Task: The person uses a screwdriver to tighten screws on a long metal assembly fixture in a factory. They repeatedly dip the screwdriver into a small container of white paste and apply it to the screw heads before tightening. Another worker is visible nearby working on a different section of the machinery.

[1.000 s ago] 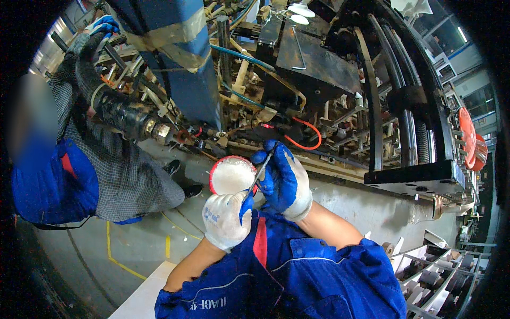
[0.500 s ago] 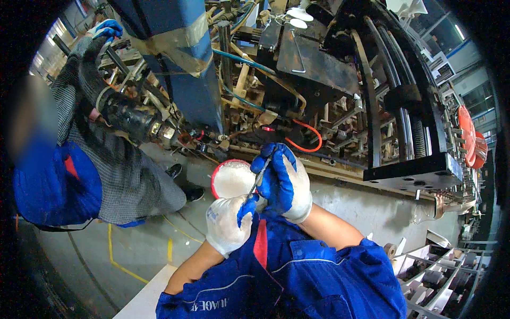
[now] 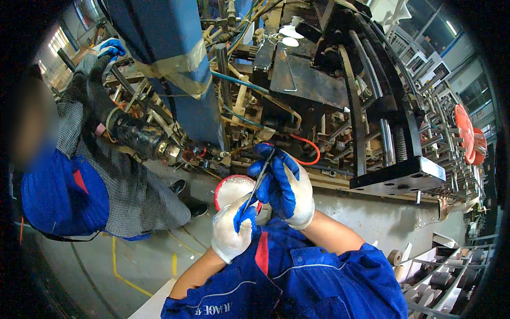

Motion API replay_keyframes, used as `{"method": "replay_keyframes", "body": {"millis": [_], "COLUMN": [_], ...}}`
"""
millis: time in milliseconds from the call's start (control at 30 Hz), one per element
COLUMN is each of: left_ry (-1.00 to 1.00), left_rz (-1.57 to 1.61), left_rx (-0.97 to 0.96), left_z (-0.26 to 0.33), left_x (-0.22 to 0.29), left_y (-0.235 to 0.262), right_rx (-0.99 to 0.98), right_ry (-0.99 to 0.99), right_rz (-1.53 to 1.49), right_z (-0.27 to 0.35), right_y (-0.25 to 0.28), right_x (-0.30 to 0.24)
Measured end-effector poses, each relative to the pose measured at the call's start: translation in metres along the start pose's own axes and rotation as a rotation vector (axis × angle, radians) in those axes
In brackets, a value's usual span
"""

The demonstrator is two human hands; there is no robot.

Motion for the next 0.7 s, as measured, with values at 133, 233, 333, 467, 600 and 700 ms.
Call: {"method": "replay_keyframes", "body": {"millis": [133, 233, 333, 467, 600, 700], "left_ry": [-0.018, -0.119, -0.134, 0.002, -0.269, -0.262], "left_rz": [0.033, -0.009, 0.028, 0.049, -0.153, -0.220], "left_rx": [0.073, 0.134, 0.193, 0.212, 0.323, 0.297], "left_z": [-0.012, -0.025, -0.041, -0.100, -0.182, -0.237], "left_x": [0.005, 0.002, 0.005, 0.033, 0.035, 0.053], "left_y": [-0.002, -0.004, -0.001, 0.003, -0.007, -0.008], "right_rx": [-0.019, -0.077, -0.043, 0.010, 0.169, 0.189], "right_ry": [0.051, 0.073, 0.115, 0.117, 0.114, 0.196], "right_rz": [0.104, 0.090, -0.025, 0.005, 0.091, 0.206], "right_z": [-0.002, 0.000, 0.002, 0.007, 0.019, 0.029], "right_y": [0.007, 0.010, 0.007, 0.035, 0.096, 0.162], "right_x": [-0.001, -0.010, -0.024, -0.028, -0.010, 0.018]}}
Point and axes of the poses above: each hand's wrist, its own z-axis away from the middle knuckle, its own y-axis out of the back of the hand, x = y × z, the point moved 3 cm from there along -z, towards the middle knuckle, and after that the axes turned 8 degrees about -y, right-handed, at the moved point
